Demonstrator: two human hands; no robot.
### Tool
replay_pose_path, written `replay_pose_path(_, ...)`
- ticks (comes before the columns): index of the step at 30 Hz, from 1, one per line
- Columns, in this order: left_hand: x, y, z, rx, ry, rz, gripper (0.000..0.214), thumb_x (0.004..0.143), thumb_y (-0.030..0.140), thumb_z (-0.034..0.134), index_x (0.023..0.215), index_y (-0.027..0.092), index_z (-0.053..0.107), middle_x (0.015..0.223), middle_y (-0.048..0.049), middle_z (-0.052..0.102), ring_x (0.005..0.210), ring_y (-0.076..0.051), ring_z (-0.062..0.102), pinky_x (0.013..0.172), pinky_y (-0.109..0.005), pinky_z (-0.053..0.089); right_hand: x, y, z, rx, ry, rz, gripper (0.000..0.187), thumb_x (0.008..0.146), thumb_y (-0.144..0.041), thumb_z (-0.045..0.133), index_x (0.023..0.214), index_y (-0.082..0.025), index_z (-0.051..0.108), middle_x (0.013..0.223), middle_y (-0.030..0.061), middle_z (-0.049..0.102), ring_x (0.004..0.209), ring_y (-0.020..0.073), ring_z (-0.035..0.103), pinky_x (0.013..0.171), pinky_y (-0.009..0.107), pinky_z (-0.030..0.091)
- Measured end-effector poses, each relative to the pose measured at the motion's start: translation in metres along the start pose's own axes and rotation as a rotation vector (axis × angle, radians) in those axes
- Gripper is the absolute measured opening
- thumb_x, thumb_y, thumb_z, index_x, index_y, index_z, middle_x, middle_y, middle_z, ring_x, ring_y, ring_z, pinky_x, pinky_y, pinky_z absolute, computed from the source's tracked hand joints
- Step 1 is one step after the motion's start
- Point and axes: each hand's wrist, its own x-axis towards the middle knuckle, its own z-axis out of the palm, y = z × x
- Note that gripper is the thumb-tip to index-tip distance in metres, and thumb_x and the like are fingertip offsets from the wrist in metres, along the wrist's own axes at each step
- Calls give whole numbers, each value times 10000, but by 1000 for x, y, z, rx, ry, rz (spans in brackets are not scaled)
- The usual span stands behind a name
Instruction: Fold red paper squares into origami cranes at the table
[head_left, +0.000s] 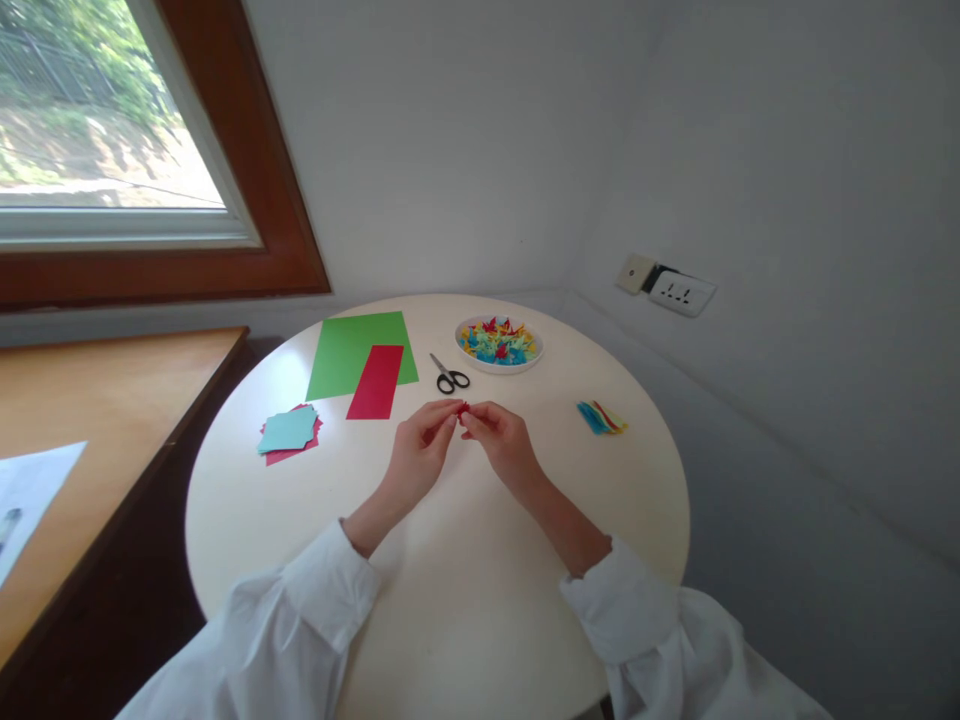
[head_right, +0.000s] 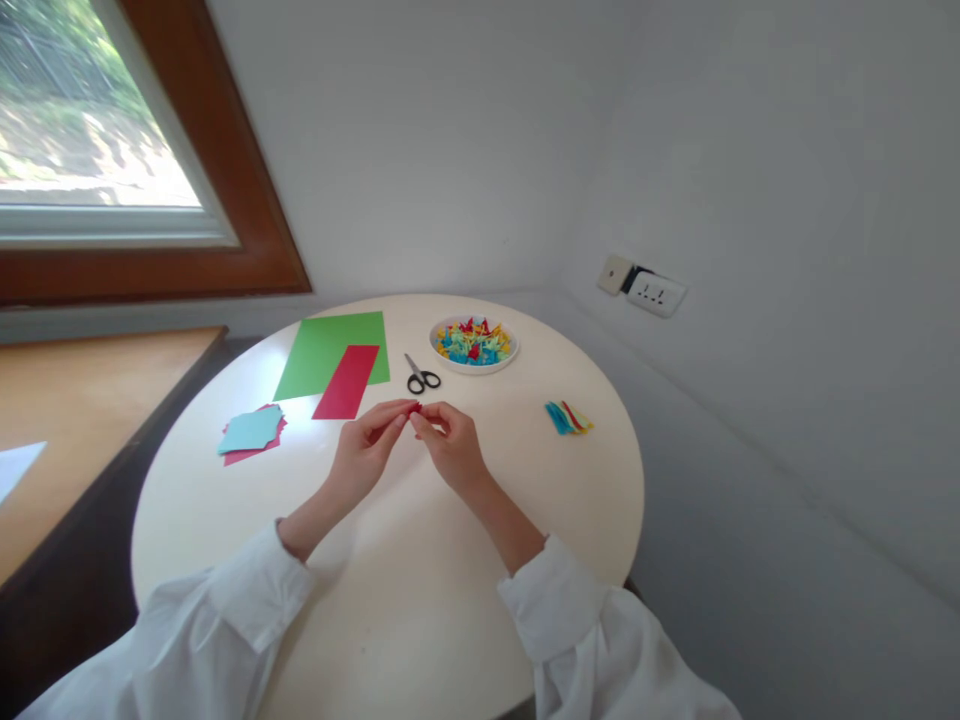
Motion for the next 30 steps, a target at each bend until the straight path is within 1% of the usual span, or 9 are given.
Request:
replay_pose_path(4,6,-9,-2,-12,1,-10,226,796,311,551,918,176,684,1010,-96,673,937,-200,619,798,-333,509,8,6,1,27,-19,39,198,678,-364,635,721,-171,623,734,19,634,701,149,598,655,309,536)
replay_pose_path(9,7,-18,-5,0,-12,-26,228,802,312,550,919,176,691,1043,-101,661,959,-200,616,796,-320,514,9,9,2,75,-34,107,173,652,-322,635,735,-172,636,750,19,643,730,156,600,667,312,532)
replay_pose_path(14,4,-20,-4,42,-31,-36,215,768,308,599,902,176,703,1039,-114,664,934,-210,627,781,-326,520,9,17,2,51,4,132,110,630,-248,612,700,-165,625,679,3,632,652,135,580,660,293,498)
replay_pose_path(17,3,-20,-3,44,-26,-64,209,743,304,626,887,176,708,1027,-114,670,927,-215,631,786,-333,520,8,19,2,-12,14,104,88,643,-254,593,668,-171,605,645,-3,616,629,137,572,635,285,488)
replay_pose_path(21,4,-18,-3,-8,-5,-129,197,736,309,617,836,167,709,997,-104,685,907,-211,640,773,-320,525,5,17,1,-167,-22,8,97,702,-274,560,672,-183,571,684,7,616,665,145,578,634,282,487)
replay_pose_path(25,5,-14,-5,-20,-1,-174,171,730,304,607,758,164,700,895,-84,710,809,-194,651,702,-293,523,2,15,0,-300,-74,-66,95,736,-259,524,674,-188,535,668,-6,585,635,130,553,632,274,473)
replay_pose_path(27,6,-14,-6,-7,10,-191,176,727,312,609,753,161,695,853,-79,715,763,-186,648,666,-284,514,1,15,-1,-332,-98,-80,104,746,-259,508,672,-188,522,656,-12,567,626,125,537,616,265,455)
replay_pose_path(30,8,-17,-8,4,31,-215,199,724,336,613,748,155,692,809,-75,717,752,-186,643,672,-290,501,1,16,-2,-344,-125,-63,136,765,-276,488,661,-188,498,632,-25,532,605,117,506,589,253,420)
